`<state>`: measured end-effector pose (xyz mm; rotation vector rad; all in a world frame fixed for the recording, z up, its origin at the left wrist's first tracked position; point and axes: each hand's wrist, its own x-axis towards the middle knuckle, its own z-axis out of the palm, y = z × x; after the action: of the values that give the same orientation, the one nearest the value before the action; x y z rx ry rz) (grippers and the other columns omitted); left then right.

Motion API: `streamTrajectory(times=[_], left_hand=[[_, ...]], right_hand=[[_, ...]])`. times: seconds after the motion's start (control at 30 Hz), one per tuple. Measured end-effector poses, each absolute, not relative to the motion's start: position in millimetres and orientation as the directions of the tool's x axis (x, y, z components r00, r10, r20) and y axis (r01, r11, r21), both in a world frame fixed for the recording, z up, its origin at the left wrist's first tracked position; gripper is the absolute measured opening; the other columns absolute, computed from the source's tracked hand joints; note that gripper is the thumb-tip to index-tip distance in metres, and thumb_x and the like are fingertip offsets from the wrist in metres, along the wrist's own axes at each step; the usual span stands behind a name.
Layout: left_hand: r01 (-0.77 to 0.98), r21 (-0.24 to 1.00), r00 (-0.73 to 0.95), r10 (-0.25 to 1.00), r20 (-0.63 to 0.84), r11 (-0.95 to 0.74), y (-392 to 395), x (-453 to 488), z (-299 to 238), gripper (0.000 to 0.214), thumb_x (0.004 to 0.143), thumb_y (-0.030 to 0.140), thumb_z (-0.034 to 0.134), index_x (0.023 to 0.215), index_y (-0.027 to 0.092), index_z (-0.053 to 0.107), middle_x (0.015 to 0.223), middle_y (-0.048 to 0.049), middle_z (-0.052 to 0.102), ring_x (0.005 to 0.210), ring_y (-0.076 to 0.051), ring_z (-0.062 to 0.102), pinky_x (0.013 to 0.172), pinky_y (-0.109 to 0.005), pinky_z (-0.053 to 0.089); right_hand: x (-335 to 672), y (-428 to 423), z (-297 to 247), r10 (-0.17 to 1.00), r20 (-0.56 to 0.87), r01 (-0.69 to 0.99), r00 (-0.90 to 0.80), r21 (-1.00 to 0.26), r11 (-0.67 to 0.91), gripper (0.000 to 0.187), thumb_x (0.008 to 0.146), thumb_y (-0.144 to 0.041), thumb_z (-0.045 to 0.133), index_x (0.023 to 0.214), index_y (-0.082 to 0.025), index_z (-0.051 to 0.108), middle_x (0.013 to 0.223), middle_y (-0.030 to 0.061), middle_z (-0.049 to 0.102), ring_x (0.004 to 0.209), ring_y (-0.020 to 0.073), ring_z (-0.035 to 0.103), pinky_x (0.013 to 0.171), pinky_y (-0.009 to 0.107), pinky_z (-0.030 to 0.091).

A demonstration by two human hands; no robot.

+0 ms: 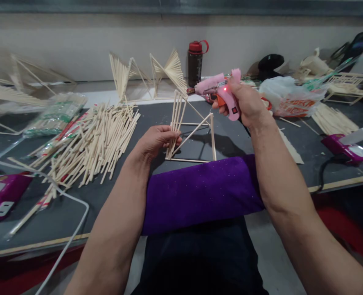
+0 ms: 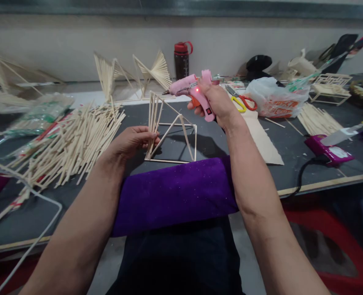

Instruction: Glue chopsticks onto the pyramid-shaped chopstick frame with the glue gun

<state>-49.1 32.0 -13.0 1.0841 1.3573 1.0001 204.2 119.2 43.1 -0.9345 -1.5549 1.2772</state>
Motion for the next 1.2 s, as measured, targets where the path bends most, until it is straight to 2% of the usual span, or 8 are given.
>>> streamTrajectory(times=[0.17, 0.27, 0.5, 0.8, 1.03, 1.2], left_hand=[[0.071, 0.967, -0.013, 0.970, -0.244, 0.244, 32, -49, -14, 0.023, 0.066, 0.032, 0.082, 0.072, 0.014, 0.069, 0.070, -0.0048, 0.070, 0.058, -0.011, 0.061, 0.055, -0.024, 0.044], [0.091, 0.971, -0.043, 0.975, -0.220, 0.223, 31, -48, -14, 0.019, 0.068, 0.028, 0.079, 0.075, 0.014, 0.069, 0.069, -0.0048, 0.069, 0.059, -0.011, 0.062, 0.053, -0.023, 0.042], [0.074, 0.974, 0.001, 0.977, -0.215, 0.214, 29, -45, -15, 0.022, 0.065, 0.020, 0.076, 0.084, 0.014, 0.067, 0.064, -0.0018, 0.066, 0.056, -0.012, 0.061, 0.058, -0.026, 0.047], [0.322, 0.922, 0.025, 0.972, -0.235, 0.215, 26, -42, -11, 0.023, 0.059, 0.021, 0.074, 0.080, 0.015, 0.066, 0.064, -0.0011, 0.063, 0.056, -0.013, 0.055, 0.056, -0.026, 0.042], [0.459, 0.866, 0.020, 0.973, -0.231, 0.196, 25, -48, -1, 0.031, 0.055, 0.023, 0.079, 0.083, 0.016, 0.066, 0.066, 0.0013, 0.063, 0.059, -0.015, 0.058, 0.059, -0.027, 0.045], [0.396, 0.882, 0.031, 0.956, -0.291, 0.256, 29, -55, -1, 0.036, 0.057, 0.027, 0.083, 0.088, 0.017, 0.068, 0.071, -0.0014, 0.068, 0.064, -0.017, 0.062, 0.062, -0.029, 0.047]], right_hand=[[213, 130, 32, 0.941, 0.157, -0.097, -0.300, -0.986, 0.134, 0.027, 0.088, -0.042, 0.069, 0.084, -0.015, 0.067, 0.077, 0.0034, 0.072, 0.051, 0.0067, 0.059, 0.048, 0.017, 0.048], [217, 137, 22, 0.953, 0.119, -0.148, -0.279, -0.986, 0.080, 0.020, 0.086, -0.034, 0.069, 0.084, -0.013, 0.068, 0.073, 0.0026, 0.070, 0.048, 0.0058, 0.055, 0.044, 0.016, 0.046], [217, 143, 12, 0.962, 0.058, -0.164, -0.266, -0.986, 0.014, 0.019, 0.085, -0.032, 0.067, 0.088, -0.013, 0.069, 0.070, 0.0022, 0.069, 0.046, 0.0058, 0.053, 0.042, 0.016, 0.044], [213, 142, 8, 0.957, 0.069, -0.164, -0.282, -0.986, 0.022, 0.018, 0.087, -0.030, 0.065, 0.083, -0.013, 0.070, 0.070, 0.0035, 0.071, 0.046, 0.0061, 0.053, 0.040, 0.017, 0.042], [209, 145, 7, 0.956, 0.021, -0.174, -0.292, -0.984, -0.031, 0.016, 0.090, -0.030, 0.065, 0.087, -0.015, 0.071, 0.071, 0.0037, 0.072, 0.046, 0.0066, 0.054, 0.039, 0.018, 0.041], [209, 149, 9, 0.945, 0.047, -0.191, -0.324, -0.981, -0.017, 0.018, 0.089, -0.034, 0.066, 0.090, -0.016, 0.071, 0.071, 0.0022, 0.072, 0.047, 0.0060, 0.053, 0.040, 0.017, 0.039]])
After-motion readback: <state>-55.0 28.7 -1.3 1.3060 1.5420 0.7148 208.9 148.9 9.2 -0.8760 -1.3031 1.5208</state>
